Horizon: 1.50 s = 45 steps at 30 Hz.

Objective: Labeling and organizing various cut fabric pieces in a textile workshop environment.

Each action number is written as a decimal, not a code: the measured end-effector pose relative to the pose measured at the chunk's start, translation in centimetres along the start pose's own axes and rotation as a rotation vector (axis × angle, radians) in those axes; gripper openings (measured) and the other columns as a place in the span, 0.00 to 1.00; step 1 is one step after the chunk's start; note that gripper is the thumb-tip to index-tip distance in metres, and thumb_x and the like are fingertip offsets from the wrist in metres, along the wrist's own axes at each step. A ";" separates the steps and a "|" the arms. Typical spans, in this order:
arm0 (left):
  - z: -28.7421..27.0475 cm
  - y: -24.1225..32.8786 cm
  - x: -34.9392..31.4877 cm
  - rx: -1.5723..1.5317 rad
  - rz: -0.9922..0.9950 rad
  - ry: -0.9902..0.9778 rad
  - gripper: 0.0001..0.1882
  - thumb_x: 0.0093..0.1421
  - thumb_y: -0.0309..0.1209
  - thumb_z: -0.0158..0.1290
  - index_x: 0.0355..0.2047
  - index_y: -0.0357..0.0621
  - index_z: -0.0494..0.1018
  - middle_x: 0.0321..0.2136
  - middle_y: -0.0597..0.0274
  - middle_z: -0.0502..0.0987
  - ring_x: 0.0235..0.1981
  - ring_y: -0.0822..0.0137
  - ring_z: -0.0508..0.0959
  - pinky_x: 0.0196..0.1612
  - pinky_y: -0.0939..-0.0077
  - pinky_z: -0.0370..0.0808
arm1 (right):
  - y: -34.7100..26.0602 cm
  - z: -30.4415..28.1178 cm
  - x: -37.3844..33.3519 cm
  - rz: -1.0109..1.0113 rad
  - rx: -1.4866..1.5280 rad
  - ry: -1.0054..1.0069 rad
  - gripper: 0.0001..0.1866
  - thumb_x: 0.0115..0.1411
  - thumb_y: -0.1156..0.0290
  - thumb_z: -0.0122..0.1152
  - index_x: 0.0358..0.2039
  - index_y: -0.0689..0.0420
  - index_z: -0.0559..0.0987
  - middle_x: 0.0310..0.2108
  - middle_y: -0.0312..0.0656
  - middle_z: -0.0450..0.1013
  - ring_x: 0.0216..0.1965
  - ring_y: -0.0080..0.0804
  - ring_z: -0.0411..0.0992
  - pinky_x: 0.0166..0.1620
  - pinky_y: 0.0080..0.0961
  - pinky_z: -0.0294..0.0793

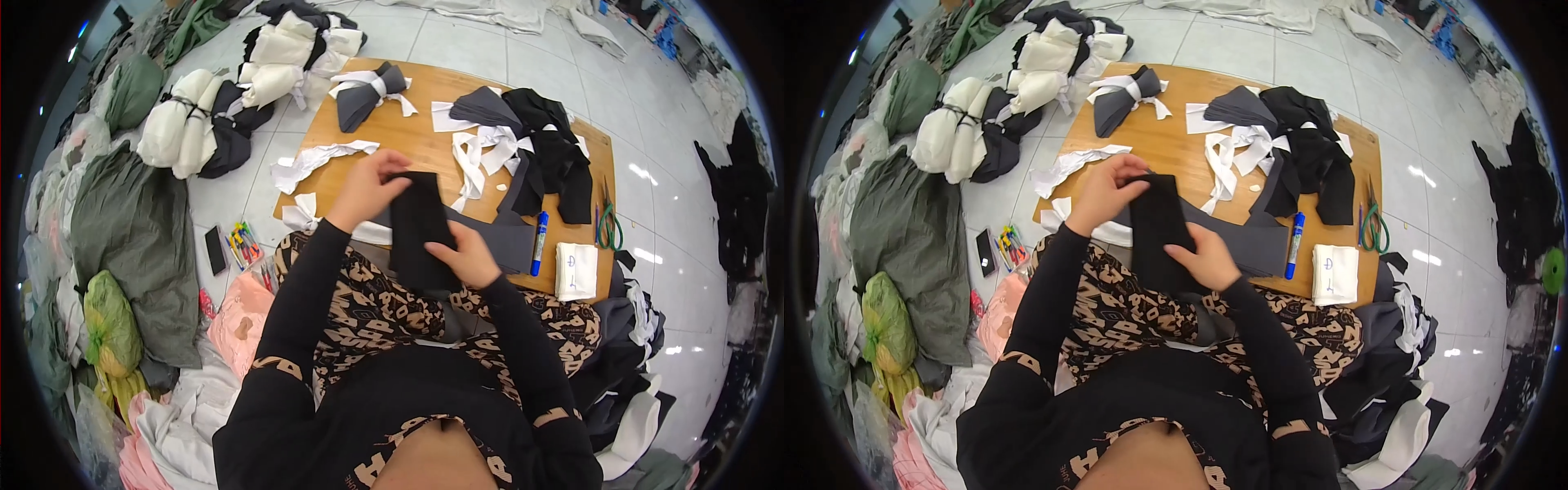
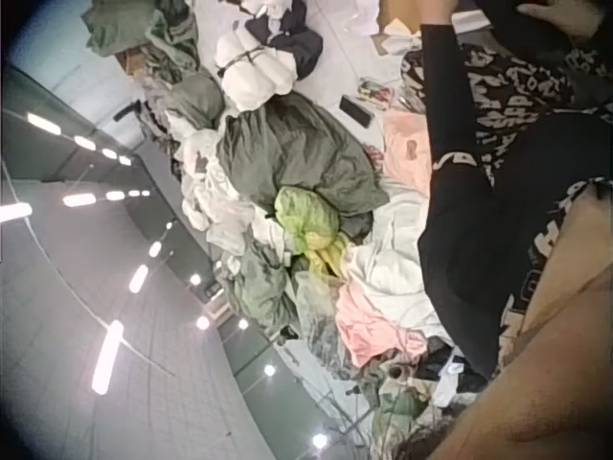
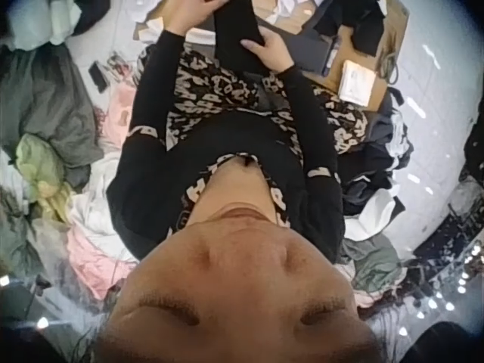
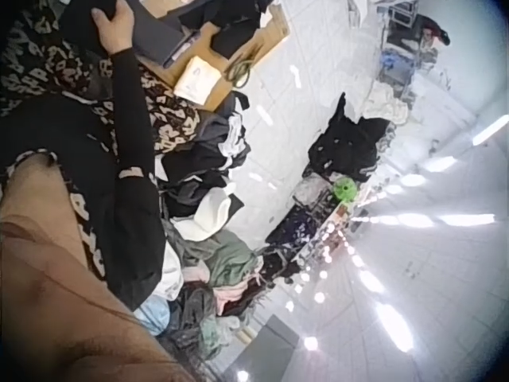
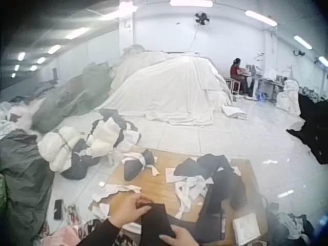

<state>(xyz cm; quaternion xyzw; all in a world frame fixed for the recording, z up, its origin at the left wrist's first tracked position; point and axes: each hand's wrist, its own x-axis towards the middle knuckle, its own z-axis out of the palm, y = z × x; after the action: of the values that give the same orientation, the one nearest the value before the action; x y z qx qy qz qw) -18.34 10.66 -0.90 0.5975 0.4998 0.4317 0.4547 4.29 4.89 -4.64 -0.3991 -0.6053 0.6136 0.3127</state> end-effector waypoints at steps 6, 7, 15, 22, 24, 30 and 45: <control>0.3 -6.6 2.1 0.623 0.120 0.278 0.12 0.50 0.32 0.60 0.35 0.40 0.77 0.32 0.51 0.78 0.38 0.50 0.77 0.43 0.60 0.73 | 4.5 -1.3 2.7 0.089 -0.336 0.345 0.15 0.53 0.64 0.64 0.37 0.61 0.79 0.24 0.43 0.77 0.29 0.38 0.77 0.36 0.31 0.75; 1.2 -6.3 1.7 0.608 0.165 0.237 0.11 0.50 0.31 0.60 0.34 0.41 0.77 0.32 0.52 0.78 0.38 0.50 0.77 0.42 0.61 0.73 | 4.0 -2.7 3.8 0.079 -0.365 0.383 0.12 0.54 0.65 0.63 0.35 0.60 0.79 0.23 0.44 0.76 0.28 0.37 0.77 0.36 0.31 0.75; 11.9 -6.2 4.0 0.771 0.046 -0.021 0.30 0.42 0.42 0.68 0.42 0.41 0.72 0.37 0.49 0.77 0.42 0.49 0.76 0.43 0.59 0.74 | 4.1 -10.5 9.9 0.091 -0.839 0.500 0.09 0.53 0.64 0.60 0.28 0.56 0.80 0.27 0.50 0.77 0.35 0.50 0.76 0.41 0.42 0.74; 14.1 -9.1 11.2 0.880 -0.093 -0.149 0.26 0.48 0.40 0.62 0.42 0.35 0.71 0.31 0.45 0.78 0.32 0.47 0.80 0.36 0.56 0.76 | -14.2 -15.9 5.5 -0.267 -0.108 0.478 0.07 0.62 0.69 0.58 0.36 0.58 0.75 0.27 0.32 0.73 0.29 0.18 0.73 0.32 0.15 0.72; 12.0 -12.7 13.6 0.606 -0.179 -0.106 0.19 0.57 0.39 0.52 0.40 0.35 0.71 0.31 0.49 0.79 0.26 0.55 0.80 0.30 0.62 0.77 | -14.5 -19.5 4.0 -0.300 -0.405 0.599 0.07 0.61 0.69 0.59 0.33 0.60 0.77 0.27 0.35 0.75 0.29 0.21 0.74 0.32 0.17 0.73; 17.1 -4.5 13.4 -0.633 -0.731 -0.471 0.16 0.64 0.34 0.49 0.50 0.40 0.65 0.34 0.57 0.79 0.29 0.66 0.78 0.29 0.72 0.76 | 4.3 -36.5 -10.5 0.541 -1.154 0.873 0.14 0.56 0.61 0.55 0.34 0.58 0.80 0.33 0.55 0.76 0.38 0.55 0.74 0.43 0.46 0.73; 13.4 16.1 19.1 0.044 0.009 -0.288 0.24 0.60 0.19 0.43 0.58 0.41 0.65 0.35 0.55 0.77 0.22 0.75 0.70 0.26 0.79 0.71 | 10.0 -43.2 -15.4 0.462 -0.176 0.747 0.15 0.55 0.65 0.53 0.34 0.63 0.79 0.20 0.37 0.72 0.21 0.26 0.72 0.20 0.21 0.65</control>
<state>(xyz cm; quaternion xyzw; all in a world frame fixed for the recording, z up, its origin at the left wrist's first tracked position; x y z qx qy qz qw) 0.43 26.69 13.13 0.6654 0.4360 0.3327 0.5065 50.29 12.09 -10.64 -0.7433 -0.3956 0.4272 0.3294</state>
